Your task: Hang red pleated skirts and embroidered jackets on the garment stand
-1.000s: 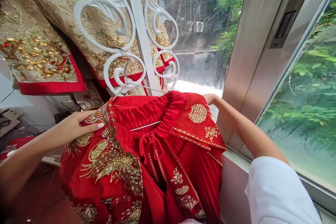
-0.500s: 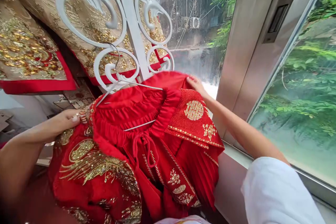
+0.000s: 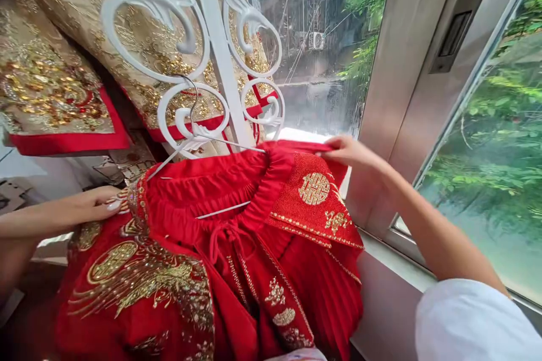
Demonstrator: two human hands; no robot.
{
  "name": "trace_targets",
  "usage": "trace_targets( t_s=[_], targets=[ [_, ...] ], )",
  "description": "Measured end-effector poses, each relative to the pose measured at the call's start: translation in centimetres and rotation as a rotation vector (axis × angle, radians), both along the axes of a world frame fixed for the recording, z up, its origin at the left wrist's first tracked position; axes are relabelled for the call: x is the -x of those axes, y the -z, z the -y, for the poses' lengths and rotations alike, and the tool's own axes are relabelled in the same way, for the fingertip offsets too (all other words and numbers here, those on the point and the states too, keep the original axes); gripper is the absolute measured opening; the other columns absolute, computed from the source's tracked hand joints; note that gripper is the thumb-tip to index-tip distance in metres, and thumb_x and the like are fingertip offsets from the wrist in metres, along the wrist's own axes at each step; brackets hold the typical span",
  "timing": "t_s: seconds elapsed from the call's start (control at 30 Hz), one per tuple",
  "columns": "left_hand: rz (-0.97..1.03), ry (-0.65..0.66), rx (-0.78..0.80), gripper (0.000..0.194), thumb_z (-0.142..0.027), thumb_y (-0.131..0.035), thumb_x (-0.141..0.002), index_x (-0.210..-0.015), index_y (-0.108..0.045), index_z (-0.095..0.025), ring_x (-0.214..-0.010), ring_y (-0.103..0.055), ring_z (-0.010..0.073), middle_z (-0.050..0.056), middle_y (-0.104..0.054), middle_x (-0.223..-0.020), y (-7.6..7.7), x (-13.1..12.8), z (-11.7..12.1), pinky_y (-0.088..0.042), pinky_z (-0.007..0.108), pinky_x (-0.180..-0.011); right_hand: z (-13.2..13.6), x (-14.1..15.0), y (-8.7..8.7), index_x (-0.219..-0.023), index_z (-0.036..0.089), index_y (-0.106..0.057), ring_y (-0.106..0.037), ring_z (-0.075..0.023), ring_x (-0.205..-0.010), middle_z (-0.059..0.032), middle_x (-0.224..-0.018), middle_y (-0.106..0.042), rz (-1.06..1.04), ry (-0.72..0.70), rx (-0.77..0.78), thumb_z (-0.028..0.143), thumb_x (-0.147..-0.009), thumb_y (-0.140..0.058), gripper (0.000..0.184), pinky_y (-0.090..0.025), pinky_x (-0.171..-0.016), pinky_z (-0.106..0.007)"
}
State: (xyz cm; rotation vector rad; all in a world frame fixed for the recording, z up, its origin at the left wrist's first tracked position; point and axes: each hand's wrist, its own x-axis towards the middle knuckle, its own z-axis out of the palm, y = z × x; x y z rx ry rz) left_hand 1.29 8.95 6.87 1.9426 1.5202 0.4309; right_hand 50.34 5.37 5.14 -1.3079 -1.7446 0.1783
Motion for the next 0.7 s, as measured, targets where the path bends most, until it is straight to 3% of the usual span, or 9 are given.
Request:
trace_targets(
  t_s=[0.1,0.17,0.23,0.3,0.37,0.4,0.47,0.53,0.7],
  targets=[
    [-0.001,0.115,-0.028,0.060,-0.070,-0.059,-0.055,-0.074,-0.064,-0.014,-0.073,-0.060,0.0205,0.004,-0.068,-0.079,0.3,0.1,-0.3,-0.051,0.035,-0.066,1.0,-0.1,-0.8,-0.065,0.014,-0.062,-0.035,-0.0071,-0.053,0.0021,-0.055,-0.045,-0.041,0.208,-0.290,0.038,-0.075,-0.059,0.026,-0.026,-0.047,-0.022],
    [0.025,0.139,-0.171,0.057,-0.066,-0.053,-0.066,-0.085,-0.066,-0.014,-0.079,-0.061,0.0204,0.004,-0.070,-0.086,0.3,-0.9,0.4,-0.051,0.036,-0.071,1.3,0.0,-1.0,-0.062,0.014,-0.060,-0.032,-0.0072,-0.054,0.0027,-0.054,-0.041,0.032,0.260,-0.368,0.038,-0.075,-0.057,0.028,-0.024,-0.048,-0.022],
    [0.056,0.074,-0.514,0.045,-0.053,-0.049,-0.078,-0.102,-0.063,-0.017,-0.088,-0.061,0.0193,0.003,-0.069,-0.098,0.3,-3.5,2.2,-0.050,0.036,-0.079,1.4,0.2,-1.1,-0.057,0.014,-0.058,-0.032,-0.0075,-0.053,0.0032,-0.052,-0.037,0.124,0.185,-0.258,0.042,-0.073,-0.058,0.033,-0.023,-0.047,-0.022],
    [0.077,-0.018,-1.023,0.036,-0.040,-0.055,-0.078,-0.106,-0.062,-0.019,-0.094,-0.061,0.0189,0.004,-0.068,-0.103,0.6,-8.0,4.5,-0.047,0.035,-0.085,1.5,0.4,-1.4,-0.057,0.014,-0.059,-0.032,-0.0079,-0.051,0.0030,-0.051,-0.037,0.133,0.145,-0.187,0.045,-0.073,-0.058,0.035,-0.023,-0.047,-0.023],
    [0.077,0.135,-1.422,0.027,-0.033,-0.058,-0.077,-0.098,-0.063,-0.017,-0.098,-0.059,0.0197,0.007,-0.068,-0.101,1.2,-13.7,6.7,-0.044,0.037,-0.092,1.8,0.6,-1.9,-0.058,0.014,-0.059,-0.032,-0.0082,-0.051,0.0027,-0.052,-0.036,0.109,0.219,-0.256,0.044,-0.074,-0.058,0.034,-0.023,-0.047,-0.023],
    [0.043,0.262,-1.496,0.026,-0.032,-0.058,-0.078,-0.098,-0.063,-0.016,-0.101,-0.059,0.0204,0.007,-0.067,-0.103,1.6,-16.6,7.4,-0.042,0.038,-0.096,1.9,0.7,-2.0,-0.058,0.014,-0.059,-0.032,-0.0082,-0.051,0.0025,-0.051,-0.036,0.120,0.251,-0.289,0.044,-0.074,-0.058,0.034,-0.024,-0.048,-0.024],
    [-0.077,0.400,-1.552,0.038,-0.035,-0.054,-0.082,-0.114,-0.059,-0.016,-0.114,-0.053,0.0232,0.010,-0.061,-0.120,2.6,-21.9,8.0,-0.036,0.043,-0.103,2.1,0.5,-2.1,-0.058,0.014,-0.058,-0.033,-0.0083,-0.051,0.0024,-0.051,-0.037,0.167,0.288,-0.322,0.043,-0.074,-0.058,0.034,-0.025,-0.048,-0.023],
    [-0.151,0.405,-1.547,0.039,-0.028,-0.049,-0.086,-0.122,-0.054,-0.014,-0.118,-0.050,0.0231,0.010,-0.057,-0.127,3.5,-25.6,7.1,-0.035,0.042,-0.105,2.1,-0.2,-1.7,-0.061,0.014,-0.059,-0.034,-0.0085,-0.051,0.0022,-0.051,-0.040,0.221,0.297,-0.319,0.044,-0.076,-0.056,0.033,-0.026,-0.048,-0.023],
    [-0.216,0.304,-1.429,0.040,-0.009,-0.035,-0.089,-0.123,-0.055,-0.014,-0.117,-0.052,0.0217,0.010,-0.058,-0.126,5.3,-27.9,2.4,-0.037,0.043,-0.104,1.7,-3.1,-2.7,-0.067,0.014,-0.061,-0.033,-0.0086,-0.050,0.0018,-0.050,-0.042,0.427,0.476,-0.379,0.040,-0.078,-0.052,0.029,-0.026,-0.050,-0.023]
  ],
)
